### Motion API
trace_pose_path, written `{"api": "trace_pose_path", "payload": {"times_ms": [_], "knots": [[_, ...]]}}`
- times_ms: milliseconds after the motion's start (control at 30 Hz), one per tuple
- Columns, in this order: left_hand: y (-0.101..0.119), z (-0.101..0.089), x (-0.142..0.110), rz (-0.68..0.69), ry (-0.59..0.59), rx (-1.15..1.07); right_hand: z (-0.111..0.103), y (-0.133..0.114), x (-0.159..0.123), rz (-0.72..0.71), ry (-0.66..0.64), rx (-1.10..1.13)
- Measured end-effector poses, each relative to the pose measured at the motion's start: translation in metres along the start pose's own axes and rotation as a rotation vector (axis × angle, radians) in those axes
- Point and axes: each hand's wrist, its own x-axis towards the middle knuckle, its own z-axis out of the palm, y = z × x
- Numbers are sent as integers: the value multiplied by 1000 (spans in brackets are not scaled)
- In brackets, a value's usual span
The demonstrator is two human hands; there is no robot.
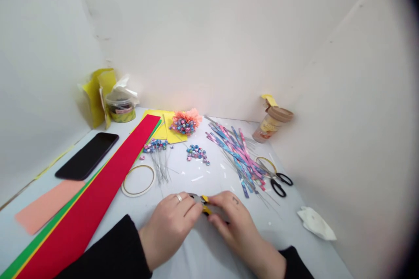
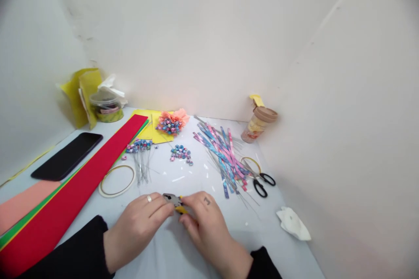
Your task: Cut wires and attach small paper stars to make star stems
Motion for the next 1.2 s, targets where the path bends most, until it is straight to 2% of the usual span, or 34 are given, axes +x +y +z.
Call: {"api": "trace_pose_path", "payload": {"times_ms": [133,233,300,467,567,667,767,833,900,1033,1100,1200], "knots": [[1,0,1,96,31,11,-2,-7,3,-23,44,-51],[-3,-1,1,105,17,32,-7,-3,6,-43,77,-141],[-7,0,0,50,-30,47,-12,5,7,-41,109,-219],[-19,6,-2,-199,-182,66,-19,22,11,104,187,-401],[-14,9,4,-228,-238,56,-13,14,12,31,241,-547],[-2,10,17,-201,-301,-1,-3,2,10,-113,226,-496],[1,10,33,-179,-349,-116,3,3,7,-85,228,-341],[-12,12,44,-229,-350,-151,2,10,6,8,221,-295],[-35,16,52,-404,-317,-88,-1,16,4,87,209,-283],[-80,31,63,-530,-300,-11,-3,19,4,122,176,-235],[-89,39,66,-544,-295,1,-1,16,4,125,162,-225],[-90,52,71,-539,-293,-6,1,13,4,138,139,-224]]}}
